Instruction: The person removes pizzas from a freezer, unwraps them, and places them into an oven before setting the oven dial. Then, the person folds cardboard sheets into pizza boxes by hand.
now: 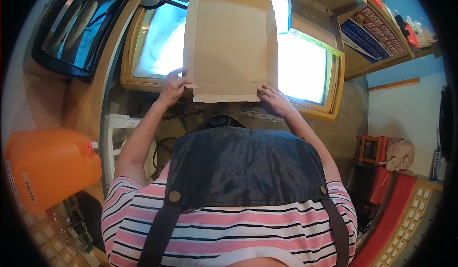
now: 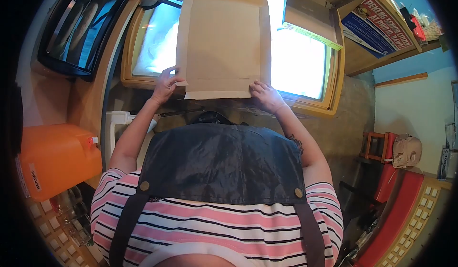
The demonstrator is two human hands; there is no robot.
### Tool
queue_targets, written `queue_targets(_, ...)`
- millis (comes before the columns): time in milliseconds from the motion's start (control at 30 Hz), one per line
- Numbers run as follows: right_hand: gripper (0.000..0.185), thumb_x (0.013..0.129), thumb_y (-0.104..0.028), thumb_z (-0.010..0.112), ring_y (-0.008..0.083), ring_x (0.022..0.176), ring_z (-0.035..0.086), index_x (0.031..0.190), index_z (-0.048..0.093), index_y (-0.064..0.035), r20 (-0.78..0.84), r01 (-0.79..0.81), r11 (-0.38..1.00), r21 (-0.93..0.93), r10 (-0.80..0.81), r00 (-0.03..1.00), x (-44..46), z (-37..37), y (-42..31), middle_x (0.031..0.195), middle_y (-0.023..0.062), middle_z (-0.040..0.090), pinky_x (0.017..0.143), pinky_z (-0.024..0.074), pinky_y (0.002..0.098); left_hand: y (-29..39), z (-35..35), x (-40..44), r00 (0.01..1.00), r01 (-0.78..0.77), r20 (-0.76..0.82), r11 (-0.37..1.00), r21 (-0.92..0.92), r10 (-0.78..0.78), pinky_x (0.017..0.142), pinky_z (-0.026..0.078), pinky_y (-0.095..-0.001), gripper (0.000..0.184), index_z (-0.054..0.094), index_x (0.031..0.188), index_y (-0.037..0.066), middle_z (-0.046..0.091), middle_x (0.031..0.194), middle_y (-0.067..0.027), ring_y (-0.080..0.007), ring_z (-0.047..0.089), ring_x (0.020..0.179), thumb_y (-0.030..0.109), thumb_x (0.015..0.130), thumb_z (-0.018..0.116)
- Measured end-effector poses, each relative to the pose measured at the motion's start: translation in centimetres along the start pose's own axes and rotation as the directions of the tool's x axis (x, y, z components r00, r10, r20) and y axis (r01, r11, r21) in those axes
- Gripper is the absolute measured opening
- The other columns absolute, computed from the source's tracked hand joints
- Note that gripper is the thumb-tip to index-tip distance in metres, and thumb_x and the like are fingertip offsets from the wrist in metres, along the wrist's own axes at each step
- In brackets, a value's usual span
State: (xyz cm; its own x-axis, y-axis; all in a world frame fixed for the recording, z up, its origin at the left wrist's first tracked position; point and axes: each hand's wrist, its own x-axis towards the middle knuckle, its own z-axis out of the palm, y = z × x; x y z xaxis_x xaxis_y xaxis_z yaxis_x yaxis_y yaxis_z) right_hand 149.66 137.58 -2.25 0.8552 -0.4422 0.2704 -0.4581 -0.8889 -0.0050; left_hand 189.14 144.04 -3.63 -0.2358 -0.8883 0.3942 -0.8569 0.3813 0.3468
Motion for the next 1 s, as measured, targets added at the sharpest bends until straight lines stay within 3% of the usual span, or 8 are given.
queue_targets(67,0.024,0.07,-0.009,0.054,0.0261,0.097,0.053,0.093,0.052,-0.0064,-0.039,-0.02,0.996,0.085,0.023,0.999,0.1,-0.1,0.6,0.102,0.0085,0.055,0.079,0.046,0.0364,-0.1,-1.0,0.1,0.983,0.031,0.184,0.999,-0.033,-0.025,0.098,0.027,-0.0403,0.033,0.058,0.105,0.013,0.044,0.121,-0.0075,-0.0261,0.035,0.118,0.013,0.073,0.059)
queue_targets(133,0.023,0.068,-0.002,0.054,0.0264,0.098,0.054,0.091,0.051,-0.0056,0.135,-0.261,0.937,0.231,0.235,0.963,0.5,-0.9,0.8,0.097,0.0074,0.057,0.08,0.0469,0.0349,0.6,-2.4,0.3,0.93,0.066,0.364,0.996,-0.06,-0.039,0.102,0.019,-0.044,0.036,0.057,0.107,0.013,0.042,0.125,-0.0078,-0.0279,0.029,0.123,0.021,0.072,0.061)
queue_targets(200,0.023,0.069,-0.002,0.053,0.0259,0.097,0.055,0.091,0.051,-0.0059,0.151,-0.281,0.933,0.223,0.252,0.956,0.7,-1.2,0.8,0.095,0.0084,0.058,0.079,0.0472,0.0352,2.5,-3.9,0.7,0.768,0.271,0.614,0.961,-0.054,-0.182,0.103,0.011,-0.0491,0.056,0.053,0.11,0.011,0.039,0.13,-0.0077,-0.0295,0.023,0.127,0.043,0.065,0.065)
queue_targets(233,0.023,0.07,-0.002,0.052,0.0258,0.097,0.055,0.093,0.052,-0.0061,0.13,-0.257,0.933,0.253,0.23,0.964,0.6,-1.1,1.0,0.095,0.0088,0.058,0.079,0.0472,0.035,4.1,-4.4,1.4,0.795,0.172,0.585,0.984,0.038,-0.161,0.101,0.01,-0.0528,0.074,0.05,0.114,0.01,0.039,0.129,-0.0081,-0.0284,0.024,0.127,0.055,0.058,0.065)
queue_targets(533,0.022,0.08,-0.013,0.055,0.0271,0.082,0.06,0.1,0.054,-0.0053,0.279,-0.456,0.66,0.597,0.362,0.89,1.2,-2.2,1.8,0.094,0.0127,0.061,0.073,0.0475,0.0321,6.7,0.7,6.0,0.788,-0.093,0.615,0.986,0.141,-0.014,0.071,0.045,-0.0387,0.026,0.056,0.089,0.005,0.059,0.087,-0.016,-0.0321,0.057,0.085,0.013,0.066,0.064)
queue_targets(733,0.024,0.08,-0.024,0.06,0.0239,0.069,0.059,0.088,0.051,-0.0029,0.173,-0.488,0.726,0.484,0.467,0.867,2.0,-1.7,1.9,0.075,0.0142,0.059,0.061,0.0453,0.0318,4.0,-0.6,9.8,0.637,0.143,0.768,0.969,-0.204,0.068,0.07,0.045,-0.0356,0.029,0.057,0.099,0.004,0.062,0.087,-0.0134,-0.0252,0.059,0.082,0.012,0.072,0.062)
queue_targets(867,0.027,0.08,-0.024,0.06,0.0211,0.06,0.055,0.082,0.047,-0.0006,0.057,-0.542,0.666,0.512,0.604,0.795,3.6,-0.4,2.8,0.064,0.0137,0.055,0.057,0.0432,0.0309,2.2,-0.2,11.8,0.508,0.248,0.86,0.965,-0.089,-0.051,0.069,0.044,-0.0328,0.037,0.059,0.098,0.004,0.062,0.085,-0.0108,-0.0198,0.059,0.078,0.021,0.067,0.07)
queue_targets(1000,0.027,0.08,-0.023,0.06,0.0168,0.059,0.051,0.082,0.047,0.0006,0.167,-0.626,0.594,0.504,0.644,0.746,4.0,1.6,5.0,0.064,0.0095,0.054,0.056,0.0422,0.0291,1.5,-0.3,11.8,0.667,0.132,0.744,0.989,-0.064,-0.04,0.067,0.045,-0.0345,0.046,0.055,0.1,0.006,0.061,0.079,-0.0102,-0.0223,0.059,0.077,0.023,0.062,0.074)
